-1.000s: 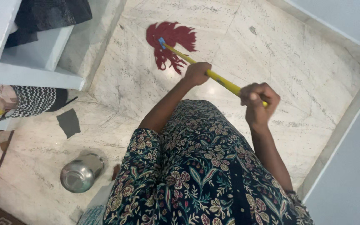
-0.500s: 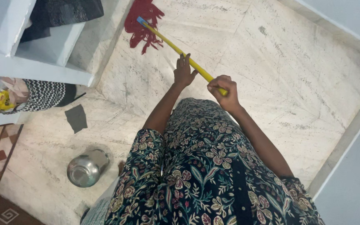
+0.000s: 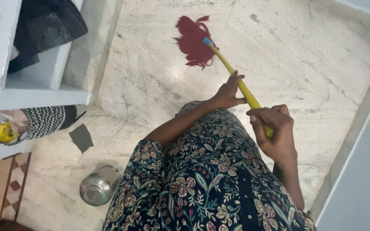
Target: The person cleans a red liquid from a marble floor using a mop, repeatedly scrubbing the stain and moving the mop head across the surface.
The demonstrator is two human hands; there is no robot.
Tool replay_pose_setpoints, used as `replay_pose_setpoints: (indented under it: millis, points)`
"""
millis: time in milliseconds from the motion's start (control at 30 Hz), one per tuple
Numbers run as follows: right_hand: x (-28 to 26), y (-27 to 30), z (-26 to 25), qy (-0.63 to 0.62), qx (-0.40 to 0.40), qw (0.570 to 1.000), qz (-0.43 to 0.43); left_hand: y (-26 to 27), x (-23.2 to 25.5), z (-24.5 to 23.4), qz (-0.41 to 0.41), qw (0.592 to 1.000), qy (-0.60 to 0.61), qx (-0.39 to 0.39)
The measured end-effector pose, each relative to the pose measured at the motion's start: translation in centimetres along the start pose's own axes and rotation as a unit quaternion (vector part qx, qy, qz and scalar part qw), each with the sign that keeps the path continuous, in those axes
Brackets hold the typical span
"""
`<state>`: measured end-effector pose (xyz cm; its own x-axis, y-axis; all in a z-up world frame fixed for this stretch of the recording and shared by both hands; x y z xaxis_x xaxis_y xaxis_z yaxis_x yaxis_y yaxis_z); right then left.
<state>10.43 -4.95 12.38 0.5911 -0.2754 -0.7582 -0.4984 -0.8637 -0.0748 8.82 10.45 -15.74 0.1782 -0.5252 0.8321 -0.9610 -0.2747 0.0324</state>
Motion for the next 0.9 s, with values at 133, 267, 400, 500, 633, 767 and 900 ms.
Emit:
replay_pose_setpoints:
  millis: [133, 267, 400, 500, 633, 767, 900]
  points:
    - [-1.6, 0.5, -0.3, 0.062, 0.015, 0.998, -0.006, 1.2, 9.6, -0.2, 0.245, 0.968, -0.040, 0.041]
    - [-1.4, 1.2, -1.2, 0.053, 0.069, 0.991, -0.102, 2.1, 14.1, -0.8, 0.289, 0.935, 0.204, 0.015]
    - [4.7, 2.6, -1.7, 0.003, 0.235, 0.966, -0.111, 3.5, 14.1, -3.0, 0.236, 0.928, 0.274, 0.086]
    - [12.8, 1.9, -0.5, 0.028, 0.201, 0.972, 0.119, 4.1, 13.9, -4.2, 0.265, 0.903, 0.328, 0.082]
    - [21.5, -0.3, 5.6, 0.152, -0.032, 0.962, 0.227, 5.4, 14.2, -4.8, 0.326, 0.886, 0.325, 0.058]
    - [24.1, -1.1, 12.6, 0.123, -0.116, 0.961, 0.217, 7.1, 15.7, -5.7, 0.303, 0.924, 0.232, -0.033]
    - [21.6, -2.8, 14.7, 0.078, -0.105, 0.980, 0.151, 9.6, 17.4, -9.7, 0.218, 0.946, 0.232, -0.065]
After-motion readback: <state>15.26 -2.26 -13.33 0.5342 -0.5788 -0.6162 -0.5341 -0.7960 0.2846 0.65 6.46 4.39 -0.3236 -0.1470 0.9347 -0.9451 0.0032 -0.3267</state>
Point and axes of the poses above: each hand's wrist, its own y-axis away from the middle knuckle, its own z-axis out of the palm, x = y × z, the point moved 3 cm from there along -y, towards the middle knuckle, and after that the axes turned 3 degrees about -x, right-handed, at the moved point
